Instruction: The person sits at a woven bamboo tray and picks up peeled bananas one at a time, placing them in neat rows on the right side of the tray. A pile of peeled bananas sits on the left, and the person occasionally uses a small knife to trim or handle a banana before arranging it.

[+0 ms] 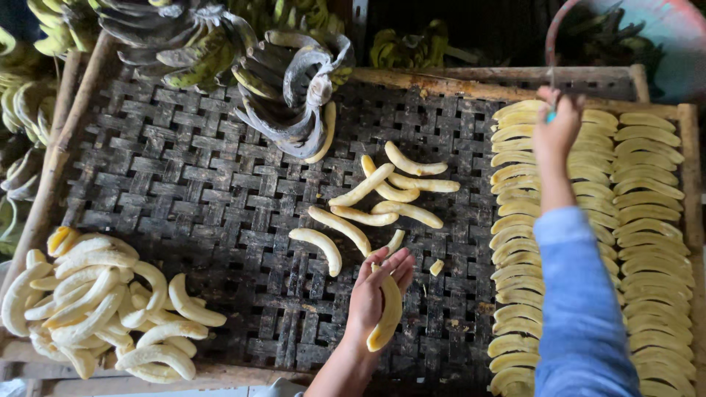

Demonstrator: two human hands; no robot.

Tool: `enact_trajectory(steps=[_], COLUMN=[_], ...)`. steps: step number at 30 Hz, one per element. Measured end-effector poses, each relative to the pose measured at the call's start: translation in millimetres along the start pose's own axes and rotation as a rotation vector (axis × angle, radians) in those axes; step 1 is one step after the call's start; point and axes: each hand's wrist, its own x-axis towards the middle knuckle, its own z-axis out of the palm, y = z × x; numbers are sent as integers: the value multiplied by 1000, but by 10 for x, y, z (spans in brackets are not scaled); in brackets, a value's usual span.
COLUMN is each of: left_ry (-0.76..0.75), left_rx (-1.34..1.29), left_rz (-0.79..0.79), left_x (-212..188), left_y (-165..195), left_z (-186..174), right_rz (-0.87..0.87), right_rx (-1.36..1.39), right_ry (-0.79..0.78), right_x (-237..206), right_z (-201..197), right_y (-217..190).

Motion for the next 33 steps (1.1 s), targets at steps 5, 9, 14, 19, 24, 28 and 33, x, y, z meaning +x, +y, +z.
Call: enact_trajectory(steps=[5, 9, 14, 19, 24, 28, 33], left_ry=[-108, -141, -232, -26, -132, -243, -180], left_rx=[155, 160, 182, 279, 163, 41, 698], left_rz=[324, 258, 91, 286, 139, 184, 683], left_x=[21, -14, -19, 234, 331, 286, 373], left_y=[-47, -75, -86, 158, 427, 751, 938], left_z=[194, 325, 454, 502, 469, 416, 369], right_rz=[585, 1042, 1094, 845, 371, 176, 51], right_rx=[567, 954, 947, 652, 459, 30, 34], right_ry=[-820, -987, -931, -1075, -1011, -1041, -1256], right_x=[-1445, -2063, -2140, -2126, -2323, -2435, -2334], right_z=[-619, -1087, -1369, -1632, -1904, -1978, -1810], right_y=[-1491, -2304, -2396, -1995, -1847, -1860, -1793])
